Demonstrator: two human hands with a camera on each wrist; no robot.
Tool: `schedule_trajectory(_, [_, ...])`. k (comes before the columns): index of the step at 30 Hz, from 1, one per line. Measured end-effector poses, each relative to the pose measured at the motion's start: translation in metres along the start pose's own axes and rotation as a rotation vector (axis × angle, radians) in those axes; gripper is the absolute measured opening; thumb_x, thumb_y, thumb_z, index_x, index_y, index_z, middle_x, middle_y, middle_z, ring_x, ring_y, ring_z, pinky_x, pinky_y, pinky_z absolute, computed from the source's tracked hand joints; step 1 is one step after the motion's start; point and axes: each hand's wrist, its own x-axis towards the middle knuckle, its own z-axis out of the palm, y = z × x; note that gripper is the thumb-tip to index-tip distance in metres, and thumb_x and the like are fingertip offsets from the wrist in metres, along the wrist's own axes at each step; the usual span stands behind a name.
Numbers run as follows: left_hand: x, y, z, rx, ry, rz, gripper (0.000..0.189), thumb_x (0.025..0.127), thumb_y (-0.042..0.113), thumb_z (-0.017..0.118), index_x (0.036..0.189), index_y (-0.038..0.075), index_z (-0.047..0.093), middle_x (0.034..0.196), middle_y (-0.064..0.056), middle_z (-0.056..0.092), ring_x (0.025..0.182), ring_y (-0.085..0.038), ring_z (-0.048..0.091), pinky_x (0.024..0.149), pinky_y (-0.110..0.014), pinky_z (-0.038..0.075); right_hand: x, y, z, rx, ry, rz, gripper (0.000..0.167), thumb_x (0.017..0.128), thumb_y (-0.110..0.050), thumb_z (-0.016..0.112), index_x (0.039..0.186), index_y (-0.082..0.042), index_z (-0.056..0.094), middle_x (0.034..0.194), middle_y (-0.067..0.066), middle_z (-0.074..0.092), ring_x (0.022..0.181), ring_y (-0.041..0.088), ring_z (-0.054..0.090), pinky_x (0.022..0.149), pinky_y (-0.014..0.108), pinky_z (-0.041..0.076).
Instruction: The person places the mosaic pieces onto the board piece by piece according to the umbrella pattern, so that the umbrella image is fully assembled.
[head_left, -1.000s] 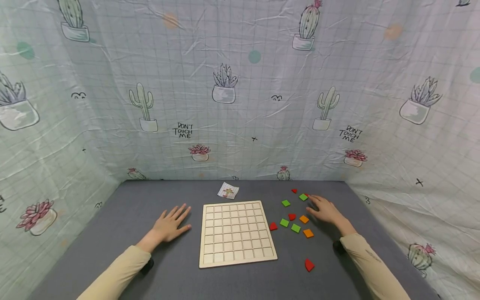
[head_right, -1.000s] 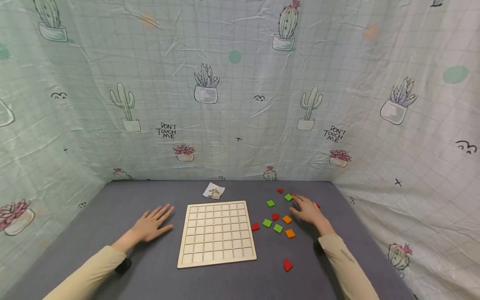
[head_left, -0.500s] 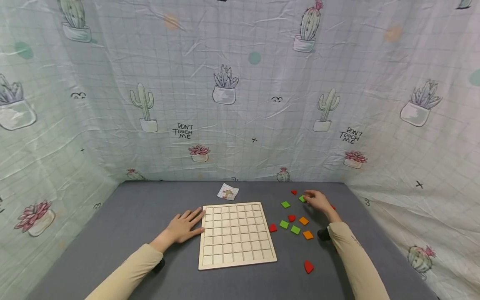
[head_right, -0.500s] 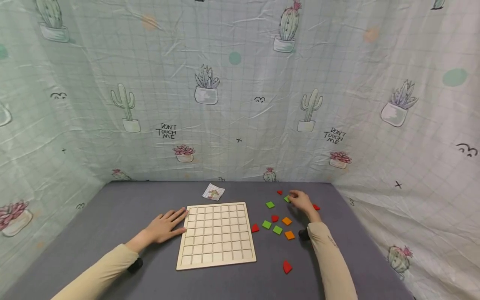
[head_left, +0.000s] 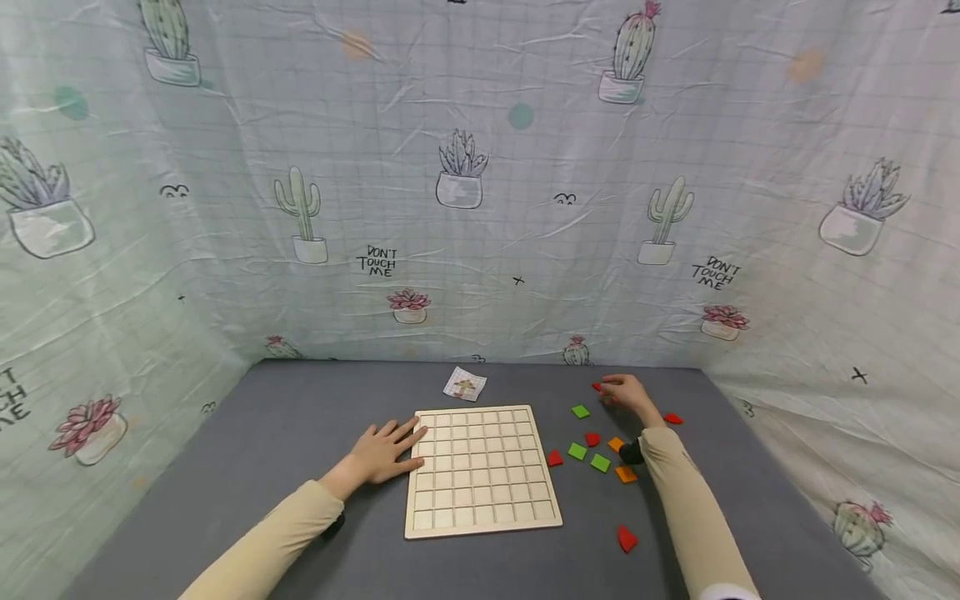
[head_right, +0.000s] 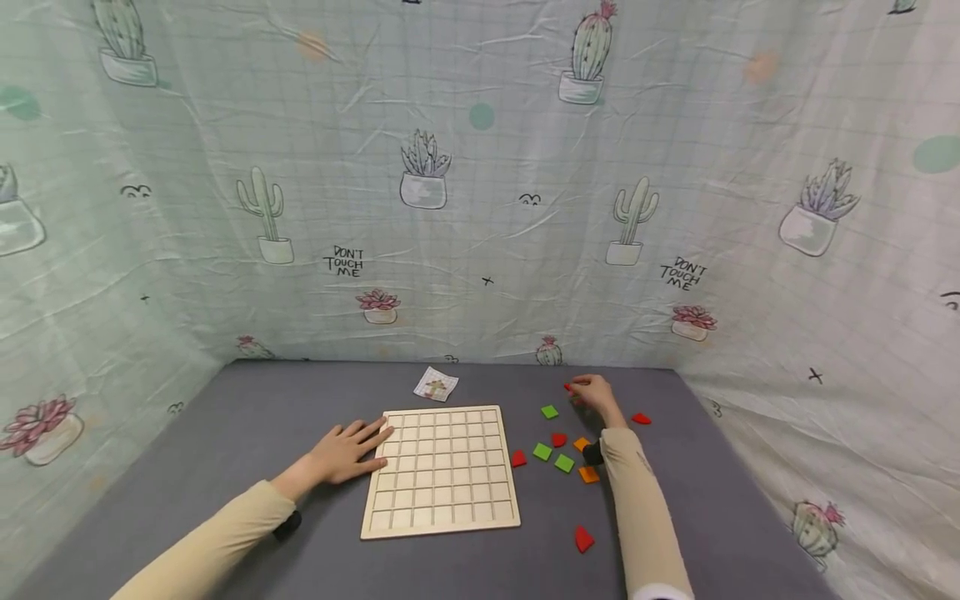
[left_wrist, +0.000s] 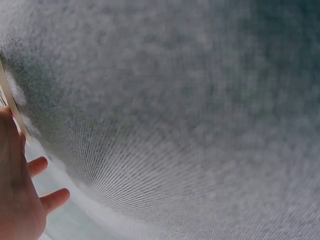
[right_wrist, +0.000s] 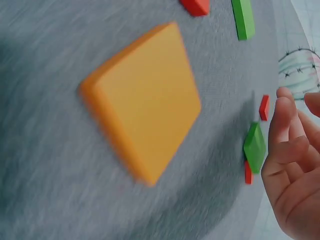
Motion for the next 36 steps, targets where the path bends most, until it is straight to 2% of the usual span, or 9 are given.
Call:
schedule_trajectory(6, [0.001, 0.001, 0.004, 0.004, 0.005, -0.008, 0.063, 0.091, 0.055, 0.031, 0.141, 0.018, 0.028, 0.147, -0.007, 0.026, 0.129, -0.033, 0.033, 0.096, -0.054, 0.029, 0.011, -0.003, 0.006, 0.062, -0.066, 0.058, 0.047, 0.092, -0.016, 0.044, 0.131, 0.009, 0.036, 0.085, 0.011, 0.068, 0.061, 0.007, 0.06, 0.05, 0.022, 0.038])
schedule_trajectory(12, [0.0, 0.006, 0.002, -0.022, 0.005, -0.019, 0.06, 0.091, 0.051, 0.035, 0.141, 0.018, 0.027, 0.148, -0.007, 0.024, 0.129, -0.033, 0.032, 0.095, -0.054, 0.029, 0.017, -0.001, 0.005, 0.105, -0.072, 0.138, 0.048, 0.092, -0.014, 0.042, 0.132, 0.01, 0.033, 0.068, -0.004, 0.062, 0.053, 0.005, 0.058, 0.049, 0.021, 0.039])
schedule_trajectory(19, [-0.001, 0.009, -0.001, -0.034, -0.011, -0.042, 0.059, 0.092, 0.049, 0.035, 0.142, 0.018, 0.026, 0.148, -0.006, 0.022, 0.13, -0.034, 0.031, 0.096, -0.054, 0.03, 0.016, -0.003, 0.007, 0.077, -0.069, 0.132, 0.04, 0.091, -0.009, 0.044, 0.126, 0.011, 0.042, 0.069, 0.002, 0.064, 0.052, 0.007, 0.057, 0.053, 0.023, 0.046])
schedule_trajectory(22, [0.0, 0.008, 0.0, -0.035, -0.013, -0.048, 0.059, 0.092, 0.049, 0.035, 0.142, 0.018, 0.026, 0.149, -0.006, 0.022, 0.13, -0.034, 0.031, 0.096, -0.055, 0.03, 0.015, -0.004, 0.009, 0.066, -0.045, 0.143, 0.032, 0.088, -0.006, 0.051, 0.117, 0.008, 0.052, 0.065, 0.001, 0.063, 0.049, 0.006, 0.055, 0.051, 0.023, 0.047])
schedule_trajectory(26, [0.002, 0.007, 0.0, -0.034, -0.024, -0.049, 0.06, 0.092, 0.05, 0.035, 0.142, 0.019, 0.026, 0.149, -0.005, 0.022, 0.13, -0.033, 0.031, 0.096, -0.055, 0.029, 0.009, -0.003, 0.009, 0.06, -0.043, 0.14, 0.024, 0.083, -0.004, 0.059, 0.103, 0.008, 0.059, 0.061, 0.0, 0.063, 0.047, 0.005, 0.054, 0.048, 0.021, 0.046])
schedule_trajectory(31, [0.001, 0.007, 0.0, -0.033, -0.034, -0.05, 0.059, 0.092, 0.049, 0.035, 0.142, 0.019, 0.025, 0.149, -0.005, 0.021, 0.13, -0.033, 0.03, 0.096, -0.055, 0.029, 0.006, 0.003, 0.007, -0.009, -0.057, 0.14, 0.017, 0.079, -0.013, 0.065, 0.092, -0.001, 0.062, 0.063, -0.002, 0.063, 0.051, 0.005, 0.054, 0.05, 0.02, 0.045])
schedule_trajectory(36, [0.002, 0.005, 0.002, -0.021, -0.032, -0.044, 0.06, 0.092, 0.05, 0.035, 0.142, 0.018, 0.026, 0.149, -0.006, 0.022, 0.13, -0.034, 0.031, 0.097, -0.056, 0.029, -0.001, 0.002, 0.002, -0.073, -0.059, 0.112, 0.024, 0.08, -0.02, 0.064, 0.097, -0.002, 0.063, 0.066, -0.001, 0.061, 0.053, 0.008, 0.052, 0.052, 0.024, 0.045])
